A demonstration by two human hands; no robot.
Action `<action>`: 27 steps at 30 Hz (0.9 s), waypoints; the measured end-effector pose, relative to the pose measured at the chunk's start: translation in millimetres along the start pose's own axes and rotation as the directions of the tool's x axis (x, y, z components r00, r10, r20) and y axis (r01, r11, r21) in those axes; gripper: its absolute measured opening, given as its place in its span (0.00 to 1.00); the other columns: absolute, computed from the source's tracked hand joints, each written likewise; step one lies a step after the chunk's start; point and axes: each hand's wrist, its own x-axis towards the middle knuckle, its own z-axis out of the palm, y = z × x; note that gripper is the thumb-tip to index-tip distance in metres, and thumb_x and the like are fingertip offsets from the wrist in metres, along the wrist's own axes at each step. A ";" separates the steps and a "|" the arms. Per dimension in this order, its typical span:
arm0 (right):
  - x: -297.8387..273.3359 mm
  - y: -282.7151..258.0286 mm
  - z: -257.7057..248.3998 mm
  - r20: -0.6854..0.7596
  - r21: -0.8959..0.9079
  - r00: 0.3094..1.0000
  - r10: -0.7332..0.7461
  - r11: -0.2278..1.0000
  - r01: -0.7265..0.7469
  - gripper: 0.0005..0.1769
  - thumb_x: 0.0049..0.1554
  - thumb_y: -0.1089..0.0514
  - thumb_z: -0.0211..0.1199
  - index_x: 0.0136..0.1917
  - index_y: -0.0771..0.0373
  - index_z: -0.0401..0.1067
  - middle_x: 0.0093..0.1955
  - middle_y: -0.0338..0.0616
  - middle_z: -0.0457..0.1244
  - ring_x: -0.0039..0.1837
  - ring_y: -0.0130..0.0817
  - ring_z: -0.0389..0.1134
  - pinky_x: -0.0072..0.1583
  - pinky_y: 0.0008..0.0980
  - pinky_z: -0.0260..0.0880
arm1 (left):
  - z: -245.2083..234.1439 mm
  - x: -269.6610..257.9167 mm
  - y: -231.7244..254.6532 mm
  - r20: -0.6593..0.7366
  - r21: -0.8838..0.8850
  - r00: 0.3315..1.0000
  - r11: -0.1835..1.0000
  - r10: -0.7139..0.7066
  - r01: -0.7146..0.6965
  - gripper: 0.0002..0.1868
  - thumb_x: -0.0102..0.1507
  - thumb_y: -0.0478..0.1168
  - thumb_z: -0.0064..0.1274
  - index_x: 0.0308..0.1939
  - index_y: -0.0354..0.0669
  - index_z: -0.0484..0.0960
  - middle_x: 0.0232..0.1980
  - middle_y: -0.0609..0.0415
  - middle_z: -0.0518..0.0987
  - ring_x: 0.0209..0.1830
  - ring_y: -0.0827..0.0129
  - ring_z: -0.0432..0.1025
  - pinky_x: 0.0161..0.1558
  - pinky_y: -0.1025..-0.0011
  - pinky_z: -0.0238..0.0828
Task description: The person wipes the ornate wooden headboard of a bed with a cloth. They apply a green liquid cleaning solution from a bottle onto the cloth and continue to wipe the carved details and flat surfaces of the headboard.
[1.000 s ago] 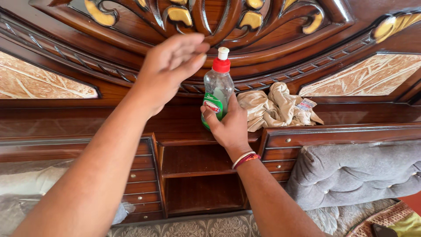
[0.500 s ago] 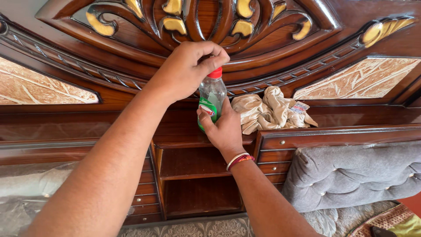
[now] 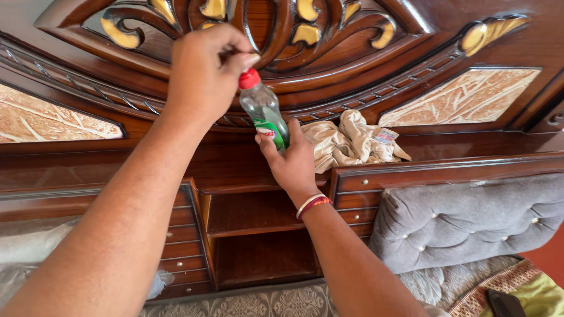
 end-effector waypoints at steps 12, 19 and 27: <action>25.5 24.4 -76.0 -0.249 0.632 0.922 0.296 0.771 -0.077 0.42 0.51 0.48 0.77 0.69 0.61 0.56 0.61 0.45 0.62 0.58 0.37 0.66 0.57 0.35 0.74 | 42.7 -22.6 -10.0 -0.224 -0.675 0.731 0.644 -0.644 0.361 0.05 0.64 0.34 0.62 0.36 0.38 0.82 0.33 0.57 0.82 0.29 0.78 0.74 0.30 0.78 0.73; 28.1 28.3 -101.2 0.105 0.959 0.868 0.486 0.181 -0.218 0.29 0.55 0.49 0.72 0.65 0.60 0.67 0.57 0.41 0.67 0.61 0.34 0.67 0.60 0.35 0.73 | 150.0 -30.0 3.1 -0.103 -0.837 0.472 0.333 -0.875 0.435 0.08 0.61 0.34 0.61 0.30 0.38 0.77 0.28 0.56 0.80 0.24 0.75 0.72 0.26 0.76 0.70; 42.9 45.9 -121.5 0.015 0.809 0.899 0.438 0.523 -0.268 0.23 0.55 0.54 0.71 0.59 0.65 0.67 0.54 0.48 0.69 0.54 0.42 0.74 0.52 0.47 0.79 | 208.7 -54.8 8.9 0.149 -0.841 0.329 0.055 -0.933 0.537 0.14 0.61 0.36 0.63 0.26 0.39 0.74 0.25 0.53 0.77 0.19 0.71 0.69 0.23 0.72 0.69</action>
